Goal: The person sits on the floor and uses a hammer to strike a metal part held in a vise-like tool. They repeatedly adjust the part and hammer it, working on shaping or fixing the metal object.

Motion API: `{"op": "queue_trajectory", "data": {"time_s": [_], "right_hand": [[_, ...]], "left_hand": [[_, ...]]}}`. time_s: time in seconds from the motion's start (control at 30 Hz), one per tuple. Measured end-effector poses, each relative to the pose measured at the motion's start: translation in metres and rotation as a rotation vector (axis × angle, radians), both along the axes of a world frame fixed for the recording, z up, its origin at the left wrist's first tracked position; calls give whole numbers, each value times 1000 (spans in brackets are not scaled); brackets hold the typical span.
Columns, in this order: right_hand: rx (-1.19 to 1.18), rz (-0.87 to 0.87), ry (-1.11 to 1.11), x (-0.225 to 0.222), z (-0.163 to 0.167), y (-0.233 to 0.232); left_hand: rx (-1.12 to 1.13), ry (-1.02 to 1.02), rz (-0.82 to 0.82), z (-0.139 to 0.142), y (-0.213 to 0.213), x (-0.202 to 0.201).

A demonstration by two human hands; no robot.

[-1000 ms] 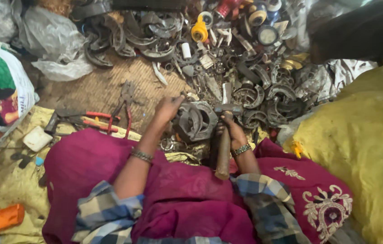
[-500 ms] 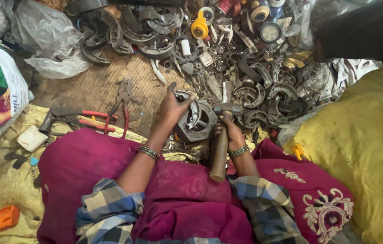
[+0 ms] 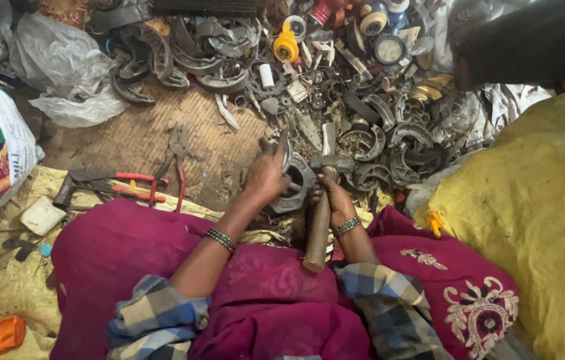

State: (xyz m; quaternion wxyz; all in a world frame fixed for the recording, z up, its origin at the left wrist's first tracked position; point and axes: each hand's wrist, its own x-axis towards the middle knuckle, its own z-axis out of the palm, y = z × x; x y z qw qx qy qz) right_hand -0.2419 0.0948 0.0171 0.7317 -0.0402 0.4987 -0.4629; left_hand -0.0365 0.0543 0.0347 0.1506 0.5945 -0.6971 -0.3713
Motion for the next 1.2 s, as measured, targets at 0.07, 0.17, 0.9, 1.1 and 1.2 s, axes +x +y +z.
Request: {"op": "queue_trajectory", "data": {"time_s": [0.07, 0.17, 0.9, 1.1, 1.2], "right_hand": [[3, 2, 6, 0, -1, 0], [10, 6, -31, 1, -1, 0], [-52, 110, 207, -22, 17, 34], [-443, 166, 870, 12, 85, 56], [-817, 139, 1102, 25, 109, 61]], "left_hand": [[180, -59, -35, 0, -4, 5], [-125, -30, 1, -11, -3, 17], [-426, -189, 125, -40, 46, 35], [-402, -242, 30, -44, 43, 41], [-387, -316, 30, -45, 22, 41]]}}
